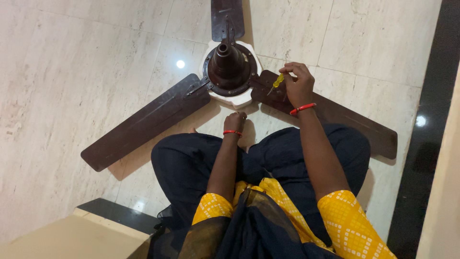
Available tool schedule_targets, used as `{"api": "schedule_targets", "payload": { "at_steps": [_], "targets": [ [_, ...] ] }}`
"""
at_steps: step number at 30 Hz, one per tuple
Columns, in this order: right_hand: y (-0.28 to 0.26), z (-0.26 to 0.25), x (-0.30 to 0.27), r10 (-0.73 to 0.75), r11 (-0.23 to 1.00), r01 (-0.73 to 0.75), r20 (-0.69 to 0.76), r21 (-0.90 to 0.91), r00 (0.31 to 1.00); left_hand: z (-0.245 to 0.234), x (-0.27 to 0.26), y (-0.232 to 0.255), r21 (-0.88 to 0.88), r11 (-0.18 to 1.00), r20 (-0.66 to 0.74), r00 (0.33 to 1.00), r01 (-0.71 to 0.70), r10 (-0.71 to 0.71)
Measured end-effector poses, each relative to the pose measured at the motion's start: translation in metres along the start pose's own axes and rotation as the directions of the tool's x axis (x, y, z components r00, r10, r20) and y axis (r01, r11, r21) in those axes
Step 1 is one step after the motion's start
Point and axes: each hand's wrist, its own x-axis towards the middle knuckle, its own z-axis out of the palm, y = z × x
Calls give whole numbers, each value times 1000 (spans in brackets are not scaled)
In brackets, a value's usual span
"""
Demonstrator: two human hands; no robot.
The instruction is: The person sits on the floor and uses a screwdriver to remove the screws securing the fan blades to the motor housing. They detach each blade one by one and place them on the floor.
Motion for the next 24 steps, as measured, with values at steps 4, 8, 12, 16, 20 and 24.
{"api": "schedule_targets", "payload": {
  "at_steps": [4,8,12,16,20,24],
  "targets": [
    [-3,1,-1,16,1000,-16,9,19,1000,0,-1,-9,-38,999,18,1000,26,-25],
    [-4,2,1,18,1000,-17,-9,19,1000,-20,1,7,-16,996,57,994,93,-92],
    [-3,3,5,1,1000,0,-67,11,998,-68,2,38,110,990,115,988,91,-104],
    [-3,6,7,21,1000,-21,-51,2,998,-140,18,55,35,997,107,991,73,-77],
    [-8,18,8,-7,1000,7,5,24,1000,-204,45,59,-188,982,9,1000,19,-18],
    [-9,30,13,-62,998,62,27,0,998,-218,73,60,-664,746,13,998,54,-61]
  ]
}}
